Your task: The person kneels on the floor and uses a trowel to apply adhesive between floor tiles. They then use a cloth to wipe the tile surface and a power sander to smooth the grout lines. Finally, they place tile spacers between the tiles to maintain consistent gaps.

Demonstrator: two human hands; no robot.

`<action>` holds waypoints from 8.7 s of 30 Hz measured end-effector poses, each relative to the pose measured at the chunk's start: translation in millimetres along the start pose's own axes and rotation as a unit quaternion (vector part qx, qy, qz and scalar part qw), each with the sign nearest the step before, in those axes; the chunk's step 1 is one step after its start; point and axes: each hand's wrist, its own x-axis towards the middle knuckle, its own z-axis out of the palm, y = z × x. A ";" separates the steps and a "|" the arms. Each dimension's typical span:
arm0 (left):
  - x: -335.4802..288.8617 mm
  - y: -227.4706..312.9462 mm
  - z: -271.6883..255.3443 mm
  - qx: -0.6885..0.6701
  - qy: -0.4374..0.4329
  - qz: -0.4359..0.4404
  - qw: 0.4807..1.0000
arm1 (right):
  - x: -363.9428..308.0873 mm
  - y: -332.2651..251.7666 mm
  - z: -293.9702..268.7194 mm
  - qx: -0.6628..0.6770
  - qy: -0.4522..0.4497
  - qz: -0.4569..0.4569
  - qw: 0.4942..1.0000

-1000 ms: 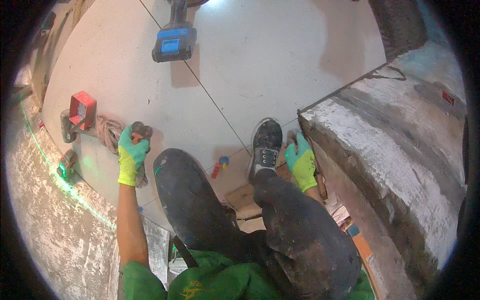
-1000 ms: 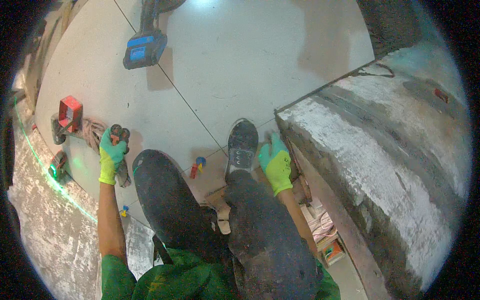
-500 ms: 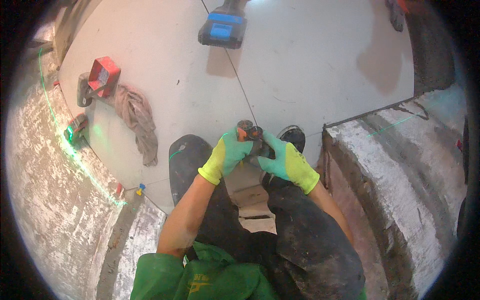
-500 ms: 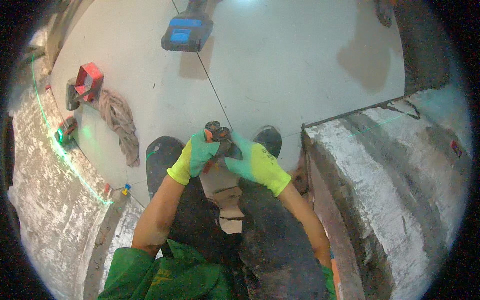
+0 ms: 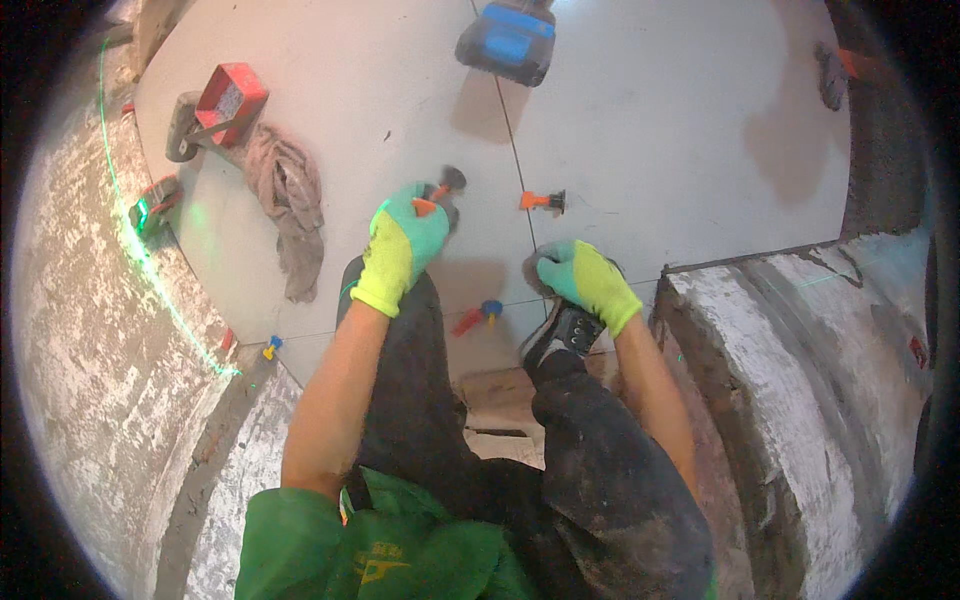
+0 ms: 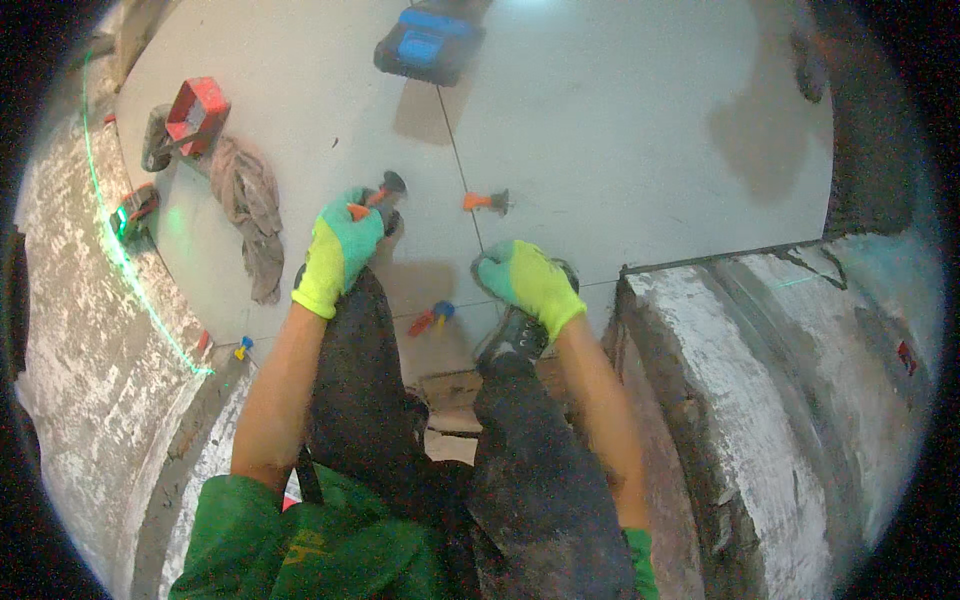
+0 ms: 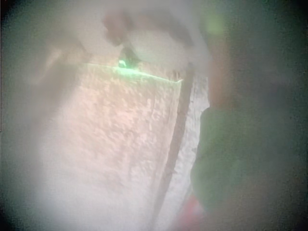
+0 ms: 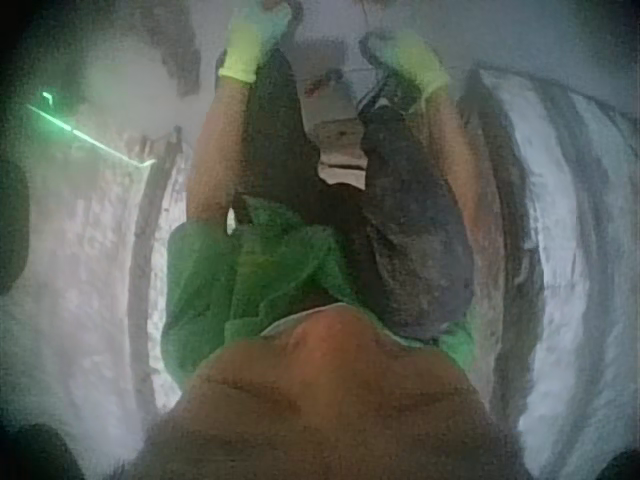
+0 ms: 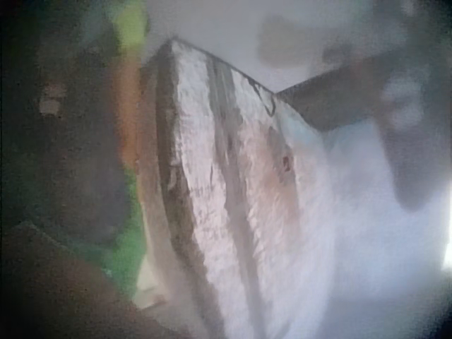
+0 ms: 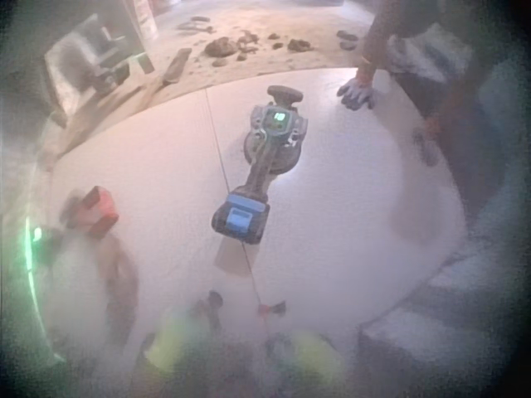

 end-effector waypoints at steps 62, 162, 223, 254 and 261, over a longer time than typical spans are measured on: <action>-96.0 22.5 112.9 0.161 -0.119 0.106 0.974 | -59.4 3.6 -40.2 0.161 0.197 0.081 0.964; -55.5 21.9 105.7 0.265 -0.307 0.219 0.887 | -23.4 46.0 74.8 0.084 0.037 -0.012 0.996; 32.5 36.0 68.6 0.169 -0.122 -0.056 0.976 | -23.2 -6.9 -71.7 -0.019 0.372 0.188 0.909; 74.0 92.5 -153.1 -0.419 -0.269 0.027 0.867 | 43.4 -309.1 -144.7 -0.169 -0.014 -0.213 0.962; 145.9 90.1 -170.2 -0.444 -0.073 -0.067 0.890 | 202.2 -279.8 -176.2 -0.390 0.168 -0.194 0.885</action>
